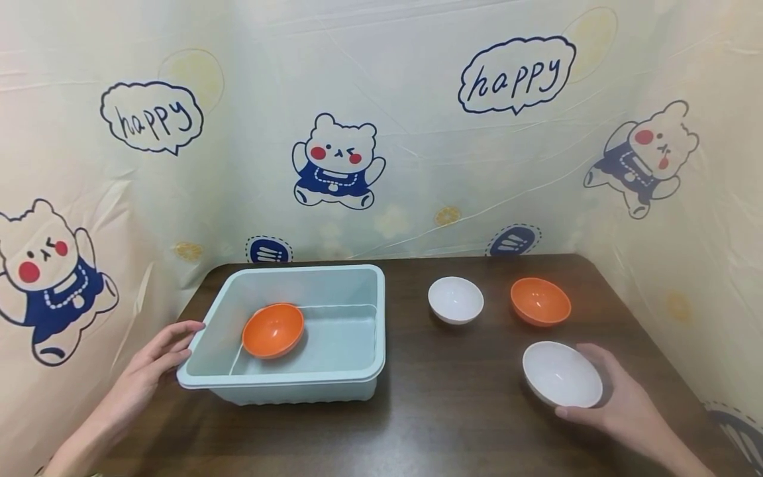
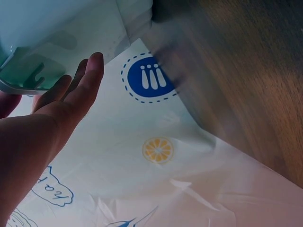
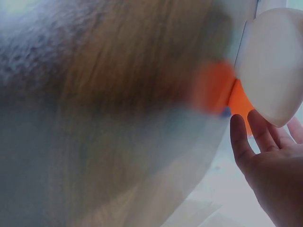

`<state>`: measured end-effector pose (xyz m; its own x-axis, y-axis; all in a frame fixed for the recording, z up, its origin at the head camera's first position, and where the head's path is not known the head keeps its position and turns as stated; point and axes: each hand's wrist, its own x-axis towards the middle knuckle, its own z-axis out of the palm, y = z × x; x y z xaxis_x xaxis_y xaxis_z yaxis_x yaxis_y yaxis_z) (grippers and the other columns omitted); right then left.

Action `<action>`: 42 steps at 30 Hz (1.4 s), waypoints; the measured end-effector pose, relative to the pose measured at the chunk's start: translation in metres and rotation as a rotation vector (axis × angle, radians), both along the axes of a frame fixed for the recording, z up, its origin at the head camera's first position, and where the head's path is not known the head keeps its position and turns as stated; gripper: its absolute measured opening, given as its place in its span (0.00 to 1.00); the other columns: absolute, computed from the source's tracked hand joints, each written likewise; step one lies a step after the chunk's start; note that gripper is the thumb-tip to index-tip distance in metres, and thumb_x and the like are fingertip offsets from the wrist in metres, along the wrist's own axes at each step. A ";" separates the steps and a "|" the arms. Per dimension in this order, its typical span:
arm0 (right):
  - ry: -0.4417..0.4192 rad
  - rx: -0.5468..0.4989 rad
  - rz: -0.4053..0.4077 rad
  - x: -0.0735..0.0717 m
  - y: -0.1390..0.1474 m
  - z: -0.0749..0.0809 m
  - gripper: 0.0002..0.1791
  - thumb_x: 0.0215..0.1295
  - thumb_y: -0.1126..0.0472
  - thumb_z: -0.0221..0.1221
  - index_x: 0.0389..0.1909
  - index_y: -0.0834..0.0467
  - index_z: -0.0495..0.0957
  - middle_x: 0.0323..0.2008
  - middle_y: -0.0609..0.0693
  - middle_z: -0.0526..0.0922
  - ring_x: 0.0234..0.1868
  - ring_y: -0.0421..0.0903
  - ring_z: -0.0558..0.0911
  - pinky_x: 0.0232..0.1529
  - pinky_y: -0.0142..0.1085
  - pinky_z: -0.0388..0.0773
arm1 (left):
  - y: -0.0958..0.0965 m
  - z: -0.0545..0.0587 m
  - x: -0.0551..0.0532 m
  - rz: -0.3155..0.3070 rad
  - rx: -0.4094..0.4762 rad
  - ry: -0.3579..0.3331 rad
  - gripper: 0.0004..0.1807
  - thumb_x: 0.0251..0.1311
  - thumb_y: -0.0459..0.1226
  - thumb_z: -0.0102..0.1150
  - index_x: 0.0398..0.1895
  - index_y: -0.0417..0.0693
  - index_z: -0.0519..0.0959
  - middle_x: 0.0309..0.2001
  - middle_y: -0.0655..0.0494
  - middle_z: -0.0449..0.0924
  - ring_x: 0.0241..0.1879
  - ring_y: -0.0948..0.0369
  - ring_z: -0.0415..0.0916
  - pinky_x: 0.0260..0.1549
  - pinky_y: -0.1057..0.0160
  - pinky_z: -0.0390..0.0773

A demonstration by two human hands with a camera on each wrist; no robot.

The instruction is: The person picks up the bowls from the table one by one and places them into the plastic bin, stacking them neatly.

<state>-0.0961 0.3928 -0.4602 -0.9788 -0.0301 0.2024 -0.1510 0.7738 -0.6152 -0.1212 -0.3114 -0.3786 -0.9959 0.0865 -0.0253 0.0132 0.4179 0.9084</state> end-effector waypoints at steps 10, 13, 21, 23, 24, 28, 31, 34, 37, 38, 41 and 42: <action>0.036 -0.040 0.030 -0.001 -0.004 0.008 0.59 0.41 0.56 0.86 0.76 0.52 0.63 0.59 0.29 0.71 0.49 0.22 0.72 0.43 0.20 0.66 | -0.001 -0.001 0.000 0.004 -0.001 -0.006 0.24 0.84 0.36 0.38 0.77 0.39 0.58 0.76 0.29 0.59 0.53 0.77 0.72 0.44 0.62 0.81; 0.043 -0.044 0.032 -0.001 -0.006 0.012 0.59 0.40 0.57 0.87 0.74 0.53 0.64 0.59 0.36 0.73 0.49 0.22 0.72 0.43 0.20 0.66 | -0.001 -0.002 0.000 -0.001 0.009 0.005 0.23 0.84 0.35 0.38 0.76 0.38 0.58 0.76 0.29 0.59 0.53 0.78 0.72 0.44 0.63 0.81; 0.014 -0.016 0.018 -0.002 -0.011 0.024 0.59 0.41 0.54 0.86 0.74 0.55 0.63 0.63 0.59 0.74 0.49 0.19 0.68 0.43 0.21 0.66 | -0.001 -0.003 0.000 -0.022 0.043 0.075 0.21 0.84 0.33 0.38 0.74 0.36 0.60 0.73 0.27 0.63 0.54 0.74 0.74 0.42 0.64 0.81; 0.005 -0.009 0.012 -0.002 -0.012 0.027 0.59 0.41 0.53 0.87 0.74 0.55 0.64 0.63 0.58 0.74 0.48 0.19 0.68 0.42 0.21 0.67 | -0.001 -0.003 0.000 -0.018 0.042 0.072 0.21 0.84 0.33 0.38 0.74 0.36 0.60 0.73 0.27 0.63 0.53 0.74 0.74 0.42 0.64 0.81; 0.002 -0.009 0.013 -0.002 -0.013 0.027 0.59 0.41 0.54 0.86 0.74 0.56 0.64 0.63 0.59 0.74 0.48 0.19 0.68 0.42 0.21 0.67 | -0.001 -0.003 0.000 -0.017 0.042 0.070 0.21 0.84 0.33 0.38 0.74 0.36 0.60 0.73 0.27 0.63 0.53 0.75 0.74 0.42 0.64 0.81; -0.010 -0.015 0.009 0.000 -0.016 0.030 0.60 0.41 0.55 0.86 0.75 0.56 0.62 0.64 0.62 0.74 0.48 0.19 0.68 0.42 0.22 0.67 | -0.001 -0.003 0.000 -0.016 0.045 0.062 0.21 0.84 0.32 0.38 0.74 0.36 0.60 0.73 0.26 0.63 0.53 0.75 0.74 0.42 0.64 0.81; -0.012 -0.027 0.006 0.000 -0.018 0.033 0.60 0.41 0.57 0.86 0.75 0.56 0.61 0.64 0.64 0.75 0.47 0.21 0.68 0.42 0.22 0.67 | -0.001 -0.002 0.001 -0.017 0.047 0.063 0.21 0.84 0.32 0.38 0.74 0.36 0.60 0.74 0.26 0.62 0.54 0.76 0.74 0.42 0.64 0.81; -0.002 -0.035 0.010 0.000 -0.021 0.036 0.60 0.41 0.58 0.86 0.75 0.56 0.61 0.63 0.64 0.75 0.48 0.22 0.69 0.42 0.22 0.67 | -0.001 -0.002 0.001 -0.018 0.048 0.064 0.21 0.84 0.33 0.38 0.75 0.36 0.60 0.74 0.26 0.62 0.54 0.76 0.74 0.42 0.64 0.81; 0.013 -0.039 0.016 0.000 -0.024 0.039 0.61 0.40 0.59 0.86 0.75 0.56 0.62 0.63 0.63 0.76 0.48 0.23 0.70 0.42 0.23 0.67 | -0.001 -0.002 0.001 -0.016 0.048 0.063 0.21 0.84 0.32 0.38 0.75 0.36 0.60 0.74 0.26 0.63 0.53 0.75 0.74 0.42 0.63 0.81; 0.016 -0.039 0.017 0.001 -0.024 0.040 0.61 0.40 0.59 0.86 0.75 0.56 0.62 0.63 0.62 0.76 0.48 0.23 0.70 0.42 0.23 0.67 | -0.001 -0.002 0.001 -0.016 0.048 0.062 0.21 0.84 0.32 0.38 0.75 0.36 0.60 0.74 0.26 0.63 0.53 0.75 0.74 0.42 0.63 0.81; 0.024 -0.044 0.025 0.001 -0.027 0.043 0.61 0.39 0.59 0.86 0.75 0.55 0.62 0.62 0.59 0.76 0.48 0.23 0.71 0.43 0.23 0.67 | 0.000 -0.002 0.001 -0.013 0.047 0.060 0.21 0.84 0.32 0.38 0.74 0.36 0.60 0.73 0.26 0.63 0.53 0.75 0.74 0.42 0.63 0.81; 0.027 -0.044 0.027 0.001 -0.027 0.043 0.61 0.39 0.59 0.86 0.75 0.54 0.62 0.62 0.57 0.75 0.49 0.23 0.71 0.43 0.22 0.67 | 0.000 -0.002 0.001 -0.013 0.047 0.060 0.21 0.84 0.32 0.38 0.74 0.36 0.60 0.74 0.26 0.63 0.53 0.75 0.74 0.42 0.63 0.81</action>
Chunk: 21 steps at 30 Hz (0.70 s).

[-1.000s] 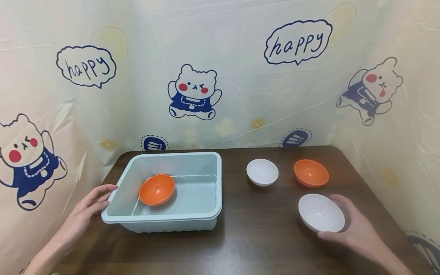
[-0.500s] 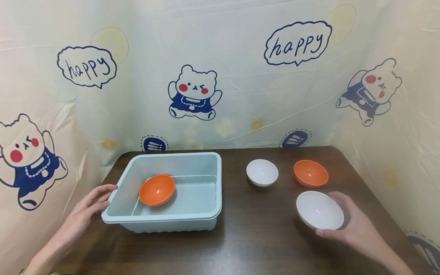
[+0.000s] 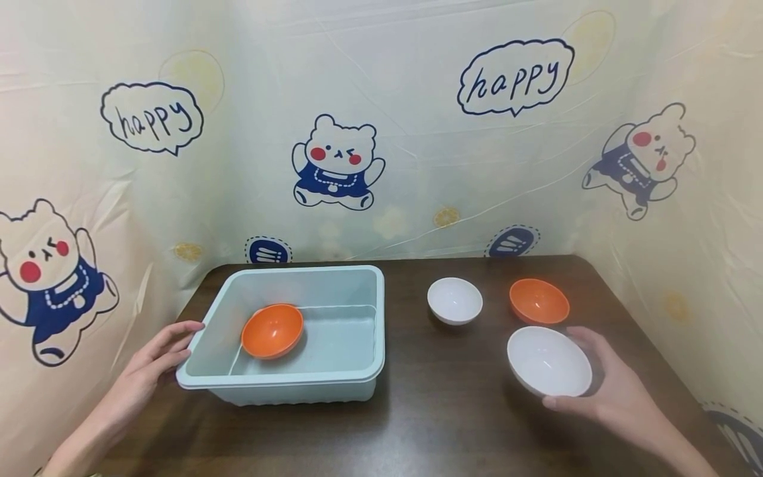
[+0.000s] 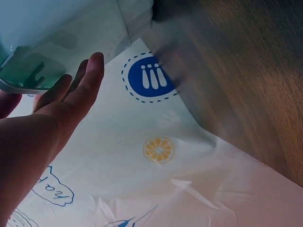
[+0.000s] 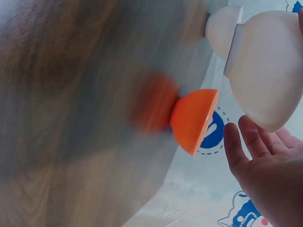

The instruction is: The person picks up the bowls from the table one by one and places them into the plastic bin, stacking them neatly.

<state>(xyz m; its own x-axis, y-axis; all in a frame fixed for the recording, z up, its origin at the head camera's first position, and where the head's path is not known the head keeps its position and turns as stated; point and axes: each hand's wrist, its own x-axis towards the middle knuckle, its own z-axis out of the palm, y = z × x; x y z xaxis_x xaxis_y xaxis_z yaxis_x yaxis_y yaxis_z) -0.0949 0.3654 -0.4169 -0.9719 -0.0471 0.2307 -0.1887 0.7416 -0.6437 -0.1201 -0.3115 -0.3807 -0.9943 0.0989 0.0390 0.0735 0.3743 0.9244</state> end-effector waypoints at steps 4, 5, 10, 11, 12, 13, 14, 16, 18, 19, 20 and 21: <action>0.023 -0.010 0.018 0.000 -0.002 0.003 0.61 0.39 0.60 0.86 0.75 0.53 0.63 0.61 0.46 0.74 0.50 0.23 0.72 0.45 0.21 0.67 | 0.000 0.001 0.001 0.000 -0.005 -0.008 0.22 0.84 0.33 0.38 0.75 0.36 0.60 0.74 0.26 0.62 0.54 0.77 0.73 0.42 0.64 0.81; 0.027 -0.011 0.022 0.000 -0.003 0.004 0.61 0.38 0.60 0.86 0.75 0.53 0.63 0.61 0.44 0.74 0.50 0.23 0.72 0.45 0.21 0.67 | 0.000 0.001 0.001 0.000 -0.006 -0.010 0.22 0.84 0.33 0.39 0.75 0.36 0.60 0.74 0.26 0.62 0.54 0.77 0.73 0.43 0.64 0.81; 0.024 -0.002 0.022 0.001 -0.004 0.008 0.61 0.39 0.59 0.86 0.75 0.52 0.63 0.62 0.50 0.74 0.50 0.22 0.71 0.45 0.22 0.67 | 0.000 0.001 0.000 -0.004 -0.008 -0.013 0.22 0.84 0.33 0.39 0.75 0.36 0.60 0.75 0.27 0.61 0.55 0.79 0.72 0.43 0.65 0.81; 0.022 0.002 0.022 0.001 -0.005 0.009 0.61 0.39 0.59 0.86 0.76 0.52 0.63 0.62 0.52 0.74 0.50 0.22 0.71 0.44 0.22 0.67 | -0.001 0.001 0.000 -0.006 -0.008 -0.013 0.22 0.84 0.33 0.39 0.75 0.37 0.60 0.75 0.27 0.61 0.55 0.79 0.72 0.44 0.65 0.81; 0.019 0.005 0.021 0.001 -0.005 0.010 0.61 0.39 0.59 0.86 0.76 0.52 0.63 0.63 0.54 0.74 0.50 0.22 0.71 0.44 0.23 0.67 | -0.001 0.002 0.000 -0.006 -0.009 -0.014 0.22 0.84 0.33 0.39 0.75 0.37 0.60 0.75 0.27 0.61 0.56 0.80 0.71 0.44 0.65 0.80; 0.019 0.006 0.022 0.002 -0.006 0.011 0.61 0.39 0.59 0.86 0.76 0.52 0.63 0.63 0.56 0.75 0.50 0.22 0.71 0.44 0.23 0.67 | -0.001 0.002 0.000 -0.006 -0.011 -0.015 0.22 0.84 0.34 0.39 0.75 0.37 0.60 0.75 0.27 0.61 0.56 0.80 0.71 0.44 0.65 0.80; 0.019 0.009 0.022 0.002 -0.007 0.012 0.61 0.39 0.58 0.86 0.76 0.52 0.63 0.63 0.58 0.75 0.50 0.23 0.70 0.44 0.23 0.68 | -0.001 0.002 0.000 -0.005 -0.012 -0.017 0.22 0.84 0.34 0.39 0.75 0.37 0.60 0.75 0.27 0.60 0.56 0.80 0.71 0.44 0.65 0.81; 0.017 0.013 0.025 0.001 -0.009 0.015 0.61 0.39 0.58 0.86 0.76 0.51 0.63 0.64 0.58 0.75 0.50 0.24 0.70 0.44 0.24 0.68 | -0.001 0.002 0.000 -0.004 -0.013 -0.024 0.22 0.84 0.34 0.39 0.75 0.37 0.60 0.76 0.27 0.60 0.56 0.80 0.71 0.45 0.65 0.81; 0.021 0.012 0.031 0.001 -0.011 0.018 0.61 0.39 0.58 0.86 0.76 0.50 0.63 0.64 0.59 0.75 0.51 0.25 0.70 0.45 0.24 0.67 | -0.002 0.001 0.000 -0.002 -0.011 -0.029 0.22 0.84 0.34 0.39 0.76 0.38 0.60 0.76 0.28 0.60 0.56 0.81 0.70 0.45 0.65 0.81; 0.024 0.010 0.035 0.000 -0.012 0.020 0.61 0.39 0.58 0.86 0.76 0.50 0.63 0.64 0.59 0.75 0.51 0.26 0.70 0.46 0.24 0.67 | -0.002 0.001 0.000 -0.002 -0.010 -0.028 0.22 0.84 0.34 0.39 0.76 0.37 0.60 0.76 0.28 0.60 0.56 0.81 0.71 0.45 0.65 0.81; 0.025 0.011 0.039 0.000 -0.014 0.021 0.61 0.39 0.57 0.86 0.76 0.49 0.63 0.64 0.59 0.75 0.51 0.26 0.69 0.46 0.23 0.66 | -0.001 0.001 0.000 -0.002 -0.007 -0.027 0.22 0.84 0.34 0.39 0.75 0.37 0.60 0.76 0.28 0.60 0.56 0.81 0.71 0.45 0.65 0.81; 0.025 0.009 0.043 0.000 -0.015 0.023 0.61 0.39 0.57 0.86 0.76 0.49 0.63 0.64 0.59 0.75 0.52 0.26 0.69 0.46 0.23 0.66 | -0.001 0.001 0.000 -0.002 -0.006 -0.025 0.22 0.84 0.34 0.39 0.75 0.37 0.60 0.75 0.27 0.60 0.56 0.80 0.71 0.44 0.65 0.81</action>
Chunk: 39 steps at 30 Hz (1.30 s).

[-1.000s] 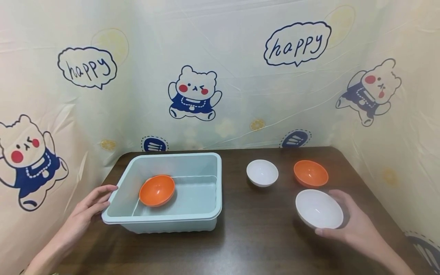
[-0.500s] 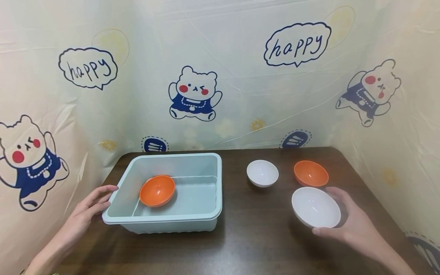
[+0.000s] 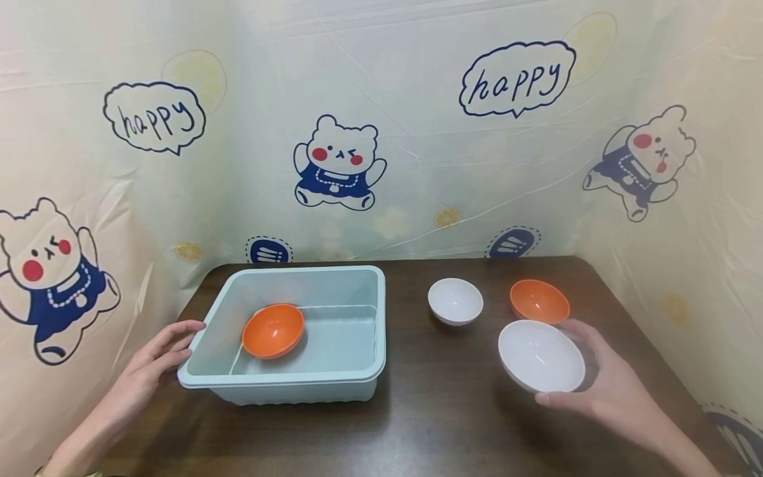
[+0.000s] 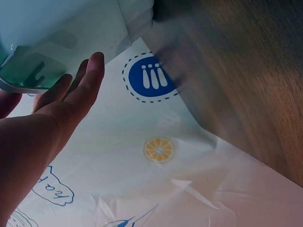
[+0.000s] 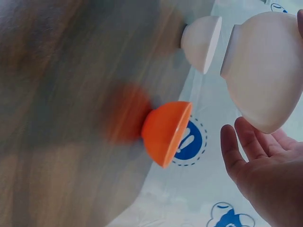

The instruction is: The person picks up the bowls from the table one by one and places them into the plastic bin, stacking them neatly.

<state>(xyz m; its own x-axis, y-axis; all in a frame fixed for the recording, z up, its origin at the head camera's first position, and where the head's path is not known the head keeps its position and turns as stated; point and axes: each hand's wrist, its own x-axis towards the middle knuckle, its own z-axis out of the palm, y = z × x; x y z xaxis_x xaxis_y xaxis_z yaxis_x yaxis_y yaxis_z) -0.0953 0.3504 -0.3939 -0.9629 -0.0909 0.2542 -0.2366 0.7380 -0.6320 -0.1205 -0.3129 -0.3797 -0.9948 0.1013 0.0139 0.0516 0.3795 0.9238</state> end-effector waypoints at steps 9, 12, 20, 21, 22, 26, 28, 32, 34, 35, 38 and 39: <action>-0.014 -0.003 0.017 -0.003 -0.009 0.012 0.60 0.42 0.56 0.86 0.77 0.48 0.62 0.66 0.59 0.75 0.52 0.27 0.70 0.47 0.23 0.67 | 0.001 0.000 -0.001 -0.004 0.005 0.007 0.22 0.84 0.33 0.39 0.75 0.37 0.60 0.75 0.28 0.60 0.56 0.80 0.71 0.44 0.65 0.81; -0.038 0.012 0.008 -0.004 -0.011 0.015 0.60 0.42 0.54 0.86 0.77 0.47 0.62 0.67 0.59 0.74 0.51 0.28 0.71 0.45 0.27 0.70 | 0.001 0.001 -0.001 -0.001 0.000 -0.003 0.22 0.84 0.34 0.39 0.76 0.37 0.60 0.76 0.28 0.60 0.56 0.81 0.70 0.44 0.65 0.81; -0.026 0.000 0.037 -0.006 -0.018 0.021 0.60 0.42 0.55 0.86 0.77 0.45 0.63 0.66 0.51 0.74 0.52 0.28 0.73 0.46 0.25 0.68 | 0.001 0.000 0.000 -0.002 0.002 0.000 0.22 0.84 0.34 0.39 0.76 0.37 0.60 0.75 0.28 0.61 0.56 0.80 0.71 0.44 0.65 0.80; -0.022 -0.005 0.045 -0.006 -0.019 0.021 0.59 0.42 0.55 0.86 0.76 0.45 0.64 0.66 0.50 0.74 0.52 0.28 0.73 0.46 0.24 0.68 | 0.001 -0.001 0.000 -0.002 0.006 0.004 0.22 0.84 0.34 0.39 0.75 0.37 0.60 0.75 0.27 0.61 0.56 0.79 0.72 0.44 0.65 0.80; -0.020 -0.009 0.053 -0.006 -0.021 0.022 0.59 0.42 0.55 0.86 0.76 0.44 0.64 0.65 0.49 0.74 0.53 0.29 0.74 0.47 0.24 0.68 | 0.001 -0.001 0.000 -0.003 0.010 0.005 0.22 0.84 0.34 0.40 0.75 0.36 0.60 0.75 0.27 0.62 0.55 0.79 0.72 0.44 0.65 0.80; -0.008 -0.023 0.083 -0.006 -0.027 0.025 0.58 0.42 0.56 0.86 0.75 0.42 0.65 0.64 0.48 0.74 0.54 0.31 0.75 0.47 0.24 0.68 | 0.001 -0.003 0.001 -0.003 0.021 0.007 0.21 0.84 0.34 0.39 0.74 0.37 0.61 0.74 0.27 0.64 0.54 0.75 0.74 0.44 0.65 0.81; 0.002 -0.026 0.097 -0.007 -0.031 0.028 0.58 0.41 0.56 0.86 0.75 0.42 0.66 0.64 0.47 0.75 0.54 0.32 0.76 0.48 0.24 0.68 | 0.000 -0.004 0.001 -0.002 0.020 0.005 0.21 0.84 0.35 0.39 0.74 0.37 0.61 0.74 0.28 0.63 0.54 0.76 0.74 0.45 0.65 0.80; 0.014 -0.021 0.113 -0.011 -0.038 0.033 0.58 0.39 0.55 0.87 0.75 0.42 0.67 0.64 0.47 0.75 0.54 0.32 0.75 0.49 0.23 0.68 | -0.001 -0.004 0.000 -0.001 0.024 0.023 0.21 0.84 0.34 0.39 0.74 0.36 0.61 0.74 0.27 0.63 0.55 0.77 0.74 0.44 0.65 0.81; 0.021 -0.018 0.121 -0.011 -0.042 0.035 0.59 0.38 0.55 0.88 0.74 0.44 0.67 0.64 0.48 0.76 0.54 0.32 0.75 0.49 0.24 0.68 | -0.001 -0.003 -0.001 -0.004 0.028 0.033 0.21 0.84 0.34 0.39 0.74 0.36 0.61 0.74 0.27 0.63 0.56 0.77 0.74 0.43 0.65 0.81; 0.023 -0.017 0.124 -0.012 -0.043 0.036 0.59 0.38 0.55 0.88 0.74 0.44 0.67 0.64 0.48 0.76 0.54 0.32 0.75 0.49 0.24 0.68 | -0.001 -0.003 -0.001 -0.005 0.029 0.035 0.21 0.84 0.34 0.39 0.74 0.36 0.61 0.74 0.27 0.62 0.56 0.78 0.73 0.43 0.65 0.81; 0.037 -0.015 0.139 -0.013 -0.048 0.039 0.59 0.37 0.55 0.88 0.73 0.46 0.68 0.63 0.49 0.77 0.53 0.34 0.75 0.49 0.25 0.69 | -0.001 -0.003 -0.001 -0.008 0.028 0.028 0.21 0.84 0.34 0.39 0.74 0.36 0.61 0.74 0.27 0.61 0.56 0.79 0.73 0.44 0.66 0.81; 0.038 -0.013 0.141 -0.013 -0.049 0.040 0.59 0.36 0.54 0.88 0.73 0.46 0.68 0.62 0.48 0.77 0.53 0.35 0.75 0.49 0.25 0.69 | -0.001 -0.003 -0.001 -0.008 0.027 0.023 0.21 0.84 0.34 0.39 0.74 0.36 0.60 0.75 0.27 0.61 0.56 0.79 0.72 0.44 0.66 0.81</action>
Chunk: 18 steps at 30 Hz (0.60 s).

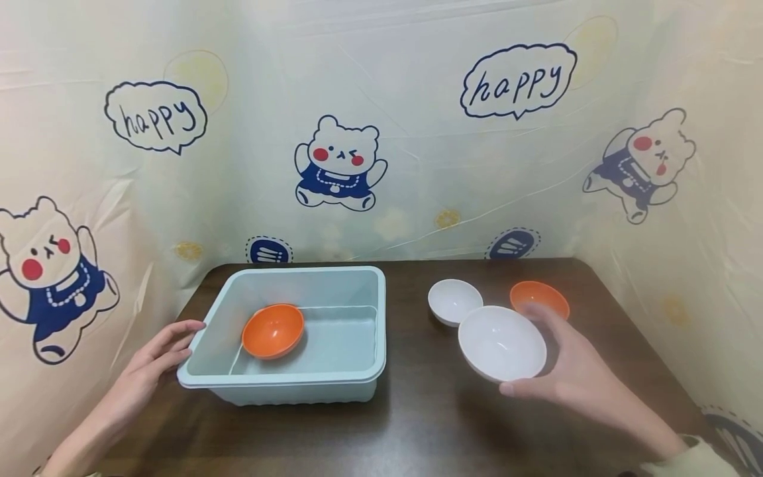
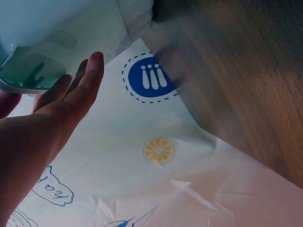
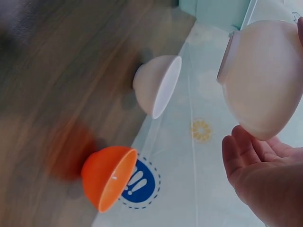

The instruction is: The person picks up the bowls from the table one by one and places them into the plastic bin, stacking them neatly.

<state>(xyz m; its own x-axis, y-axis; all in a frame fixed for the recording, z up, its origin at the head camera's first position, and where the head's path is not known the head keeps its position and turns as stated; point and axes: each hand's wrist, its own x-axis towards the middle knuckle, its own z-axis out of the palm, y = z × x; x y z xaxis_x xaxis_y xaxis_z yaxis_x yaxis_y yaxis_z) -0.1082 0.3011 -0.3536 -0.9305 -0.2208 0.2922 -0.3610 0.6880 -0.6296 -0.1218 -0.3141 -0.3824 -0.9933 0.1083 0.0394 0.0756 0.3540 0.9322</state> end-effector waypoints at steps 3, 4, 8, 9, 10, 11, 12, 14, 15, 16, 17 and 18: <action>-0.004 0.008 0.003 -0.001 -0.005 0.004 0.58 0.36 0.54 0.88 0.73 0.47 0.68 0.63 0.48 0.76 0.53 0.35 0.75 0.49 0.27 0.69 | 0.000 0.000 0.000 0.005 -0.006 -0.013 0.22 0.84 0.34 0.39 0.75 0.37 0.60 0.75 0.27 0.60 0.56 0.79 0.72 0.44 0.65 0.81; -0.007 0.011 0.005 -0.001 -0.006 0.005 0.58 0.36 0.54 0.88 0.73 0.47 0.68 0.63 0.48 0.76 0.53 0.35 0.75 0.49 0.27 0.69 | 0.000 0.000 0.000 0.006 -0.007 -0.015 0.22 0.84 0.34 0.39 0.75 0.37 0.60 0.75 0.27 0.61 0.55 0.79 0.72 0.44 0.65 0.81; -0.019 0.023 0.012 -0.002 -0.013 0.011 0.59 0.37 0.52 0.88 0.74 0.46 0.67 0.65 0.48 0.75 0.54 0.35 0.74 0.49 0.30 0.68 | 0.000 0.000 0.001 0.008 -0.008 -0.010 0.22 0.84 0.33 0.39 0.75 0.36 0.60 0.75 0.27 0.61 0.55 0.79 0.72 0.43 0.65 0.81; -0.019 0.026 0.015 -0.002 -0.014 0.012 0.60 0.37 0.52 0.88 0.74 0.46 0.67 0.65 0.48 0.75 0.54 0.35 0.74 0.49 0.29 0.68 | 0.000 0.000 0.001 0.007 -0.007 -0.012 0.22 0.84 0.34 0.39 0.75 0.36 0.60 0.75 0.27 0.61 0.55 0.79 0.72 0.43 0.65 0.81; -0.024 0.030 0.017 -0.002 -0.016 0.014 0.60 0.37 0.51 0.88 0.75 0.46 0.67 0.66 0.47 0.74 0.54 0.35 0.74 0.50 0.29 0.68 | 0.000 0.000 0.000 0.006 -0.007 -0.015 0.22 0.84 0.34 0.39 0.75 0.37 0.60 0.75 0.27 0.60 0.55 0.79 0.72 0.44 0.65 0.81; -0.028 0.035 0.020 -0.003 -0.017 0.016 0.60 0.38 0.50 0.87 0.75 0.46 0.66 0.66 0.48 0.74 0.55 0.36 0.74 0.50 0.29 0.68 | 0.000 0.000 0.000 0.005 -0.009 -0.014 0.22 0.84 0.34 0.39 0.75 0.36 0.60 0.75 0.27 0.60 0.55 0.79 0.72 0.44 0.65 0.81; -0.032 0.038 0.021 -0.004 -0.019 0.017 0.61 0.38 0.50 0.87 0.76 0.47 0.66 0.66 0.48 0.74 0.55 0.36 0.74 0.50 0.28 0.68 | -0.001 0.001 0.000 0.004 -0.011 -0.016 0.22 0.84 0.34 0.39 0.75 0.37 0.60 0.75 0.27 0.60 0.56 0.80 0.72 0.44 0.65 0.81; -0.044 0.042 0.027 -0.005 -0.022 0.021 0.61 0.39 0.48 0.87 0.76 0.46 0.66 0.66 0.47 0.74 0.55 0.39 0.74 0.50 0.29 0.69 | -0.001 0.001 0.000 0.002 -0.016 -0.024 0.22 0.84 0.35 0.39 0.75 0.37 0.60 0.76 0.27 0.60 0.56 0.80 0.72 0.45 0.65 0.81; -0.051 0.043 0.029 -0.006 -0.024 0.022 0.60 0.39 0.48 0.87 0.76 0.46 0.65 0.66 0.47 0.74 0.55 0.41 0.75 0.51 0.30 0.69 | -0.001 0.002 0.000 0.001 -0.019 -0.023 0.22 0.84 0.35 0.39 0.75 0.37 0.60 0.76 0.28 0.60 0.56 0.80 0.72 0.45 0.65 0.81; -0.056 0.043 0.033 -0.006 -0.026 0.024 0.60 0.39 0.48 0.87 0.76 0.45 0.65 0.66 0.47 0.74 0.55 0.43 0.75 0.51 0.31 0.70 | -0.001 0.002 0.000 0.001 -0.022 -0.025 0.22 0.84 0.35 0.39 0.75 0.37 0.60 0.76 0.28 0.60 0.56 0.80 0.72 0.45 0.65 0.81; -0.059 0.041 0.037 -0.007 -0.028 0.026 0.60 0.40 0.47 0.87 0.76 0.45 0.65 0.66 0.46 0.73 0.56 0.45 0.75 0.51 0.32 0.71 | -0.001 0.002 0.000 0.001 -0.024 -0.027 0.22 0.84 0.35 0.39 0.76 0.37 0.60 0.76 0.28 0.60 0.56 0.80 0.72 0.45 0.65 0.81; -0.061 0.038 0.043 -0.008 -0.030 0.028 0.60 0.40 0.47 0.87 0.76 0.44 0.65 0.66 0.46 0.73 0.57 0.48 0.76 0.52 0.34 0.72 | -0.001 0.002 0.000 0.001 -0.026 -0.031 0.23 0.84 0.36 0.40 0.76 0.38 0.59 0.76 0.28 0.60 0.56 0.80 0.72 0.46 0.65 0.81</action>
<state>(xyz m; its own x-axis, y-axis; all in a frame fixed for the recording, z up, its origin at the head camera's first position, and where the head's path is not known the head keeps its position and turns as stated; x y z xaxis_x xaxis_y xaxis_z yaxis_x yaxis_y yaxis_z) -0.1159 0.2708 -0.3258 -0.9356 -0.2711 0.2263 -0.3529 0.6963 -0.6251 -0.1221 -0.3147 -0.3804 -0.9942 0.1074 0.0059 0.0464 0.3780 0.9246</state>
